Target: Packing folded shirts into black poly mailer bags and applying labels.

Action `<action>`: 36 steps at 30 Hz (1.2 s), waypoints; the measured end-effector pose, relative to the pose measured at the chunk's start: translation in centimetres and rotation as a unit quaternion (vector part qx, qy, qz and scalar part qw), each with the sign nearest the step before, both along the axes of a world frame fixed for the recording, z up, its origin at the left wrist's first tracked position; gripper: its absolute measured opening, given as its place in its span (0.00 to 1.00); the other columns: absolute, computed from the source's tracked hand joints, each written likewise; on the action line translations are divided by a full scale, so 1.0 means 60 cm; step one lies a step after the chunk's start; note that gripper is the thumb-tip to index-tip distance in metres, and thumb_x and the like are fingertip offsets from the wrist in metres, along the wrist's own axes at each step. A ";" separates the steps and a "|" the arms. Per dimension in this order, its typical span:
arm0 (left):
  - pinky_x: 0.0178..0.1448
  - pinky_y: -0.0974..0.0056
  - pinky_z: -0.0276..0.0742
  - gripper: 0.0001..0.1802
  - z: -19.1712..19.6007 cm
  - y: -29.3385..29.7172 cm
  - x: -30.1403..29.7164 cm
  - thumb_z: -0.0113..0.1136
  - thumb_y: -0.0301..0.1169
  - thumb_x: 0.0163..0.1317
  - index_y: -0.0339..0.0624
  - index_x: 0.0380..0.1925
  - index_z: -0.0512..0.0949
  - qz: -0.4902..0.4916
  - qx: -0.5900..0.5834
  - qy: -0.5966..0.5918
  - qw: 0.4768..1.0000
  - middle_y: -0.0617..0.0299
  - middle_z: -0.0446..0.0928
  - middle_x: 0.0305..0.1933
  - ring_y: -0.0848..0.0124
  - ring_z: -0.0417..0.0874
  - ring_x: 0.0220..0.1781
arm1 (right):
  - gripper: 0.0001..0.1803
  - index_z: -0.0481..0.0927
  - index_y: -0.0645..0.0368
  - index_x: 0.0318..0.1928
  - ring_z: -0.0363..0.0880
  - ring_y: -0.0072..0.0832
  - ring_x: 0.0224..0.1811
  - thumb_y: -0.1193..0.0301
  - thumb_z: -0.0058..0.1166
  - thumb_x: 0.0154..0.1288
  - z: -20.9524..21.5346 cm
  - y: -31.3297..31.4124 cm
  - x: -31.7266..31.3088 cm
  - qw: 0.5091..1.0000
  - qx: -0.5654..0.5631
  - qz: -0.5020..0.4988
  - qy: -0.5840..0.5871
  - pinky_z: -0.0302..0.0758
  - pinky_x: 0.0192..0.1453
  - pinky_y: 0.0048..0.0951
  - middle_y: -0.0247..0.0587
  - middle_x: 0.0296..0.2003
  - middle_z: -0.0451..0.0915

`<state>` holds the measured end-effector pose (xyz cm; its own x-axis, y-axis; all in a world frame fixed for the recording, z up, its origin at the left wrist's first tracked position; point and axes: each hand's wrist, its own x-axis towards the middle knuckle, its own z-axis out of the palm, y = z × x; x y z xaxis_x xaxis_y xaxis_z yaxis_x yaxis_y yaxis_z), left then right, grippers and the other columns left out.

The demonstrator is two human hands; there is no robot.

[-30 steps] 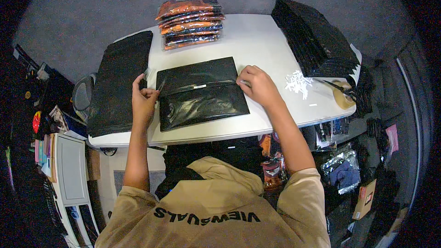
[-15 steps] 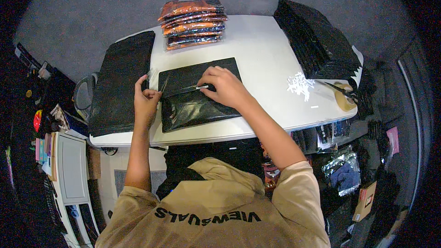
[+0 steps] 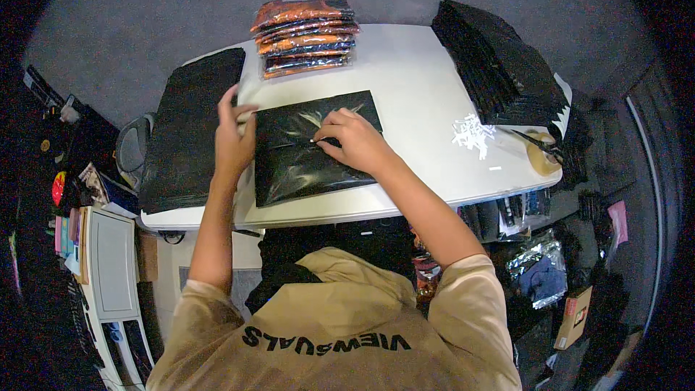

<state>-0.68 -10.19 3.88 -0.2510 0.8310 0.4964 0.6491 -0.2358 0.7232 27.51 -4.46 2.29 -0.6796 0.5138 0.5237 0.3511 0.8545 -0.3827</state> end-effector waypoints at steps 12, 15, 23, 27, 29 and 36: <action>0.88 0.30 0.56 0.50 -0.052 0.087 0.077 0.55 0.25 0.77 0.52 0.90 0.38 -0.189 -0.107 0.251 0.943 0.53 0.78 0.78 0.47 0.73 0.81 | 0.09 0.91 0.60 0.46 0.85 0.45 0.53 0.72 0.72 0.66 0.005 0.001 -0.002 1.000 -0.024 0.005 0.010 0.82 0.63 0.43 0.42 0.45 0.87; 0.86 0.29 0.58 0.50 -0.056 0.082 0.078 0.55 0.26 0.76 0.49 0.90 0.38 -0.183 -0.085 0.270 0.942 0.53 0.79 0.77 0.47 0.72 0.82 | 0.09 0.90 0.60 0.46 0.85 0.46 0.54 0.74 0.71 0.66 0.012 0.014 -0.002 0.997 -0.061 0.018 0.041 0.82 0.63 0.43 0.45 0.46 0.87; 0.86 0.26 0.55 0.50 -0.055 0.074 0.085 0.57 0.32 0.77 0.49 0.90 0.41 -0.153 -0.100 0.273 0.944 0.50 0.77 0.77 0.47 0.72 0.82 | 0.20 0.82 0.62 0.66 0.77 0.53 0.72 0.69 0.52 0.81 -0.018 0.087 -0.043 0.993 -0.072 -0.090 -0.014 0.70 0.81 0.49 0.56 0.65 0.83; 0.86 0.24 0.53 0.50 -0.049 0.066 0.072 0.59 0.36 0.77 0.50 0.90 0.42 -0.126 -0.126 0.281 0.943 0.52 0.77 0.77 0.46 0.71 0.82 | 0.26 0.73 0.53 0.78 0.66 0.50 0.83 0.61 0.45 0.87 -0.048 0.090 -0.021 0.985 -0.020 -0.116 -0.125 0.58 0.87 0.61 0.52 0.76 0.74; 0.86 0.24 0.50 0.49 -0.045 0.057 0.053 0.59 0.40 0.78 0.50 0.90 0.44 -0.093 -0.156 0.288 0.940 0.52 0.77 0.78 0.45 0.70 0.83 | 0.28 0.70 0.48 0.81 0.62 0.50 0.86 0.57 0.43 0.88 -0.053 0.087 -0.012 0.981 -0.029 -0.128 -0.142 0.53 0.88 0.65 0.50 0.79 0.71; 0.87 0.28 0.51 0.49 -0.046 0.038 -0.013 0.60 0.41 0.76 0.53 0.90 0.46 -0.063 -0.179 0.289 0.938 0.37 0.72 0.78 0.39 0.66 0.84 | 0.31 0.68 0.40 0.82 0.58 0.49 0.88 0.48 0.41 0.88 -0.054 0.090 0.014 0.968 -0.034 -0.181 -0.172 0.51 0.87 0.72 0.48 0.81 0.68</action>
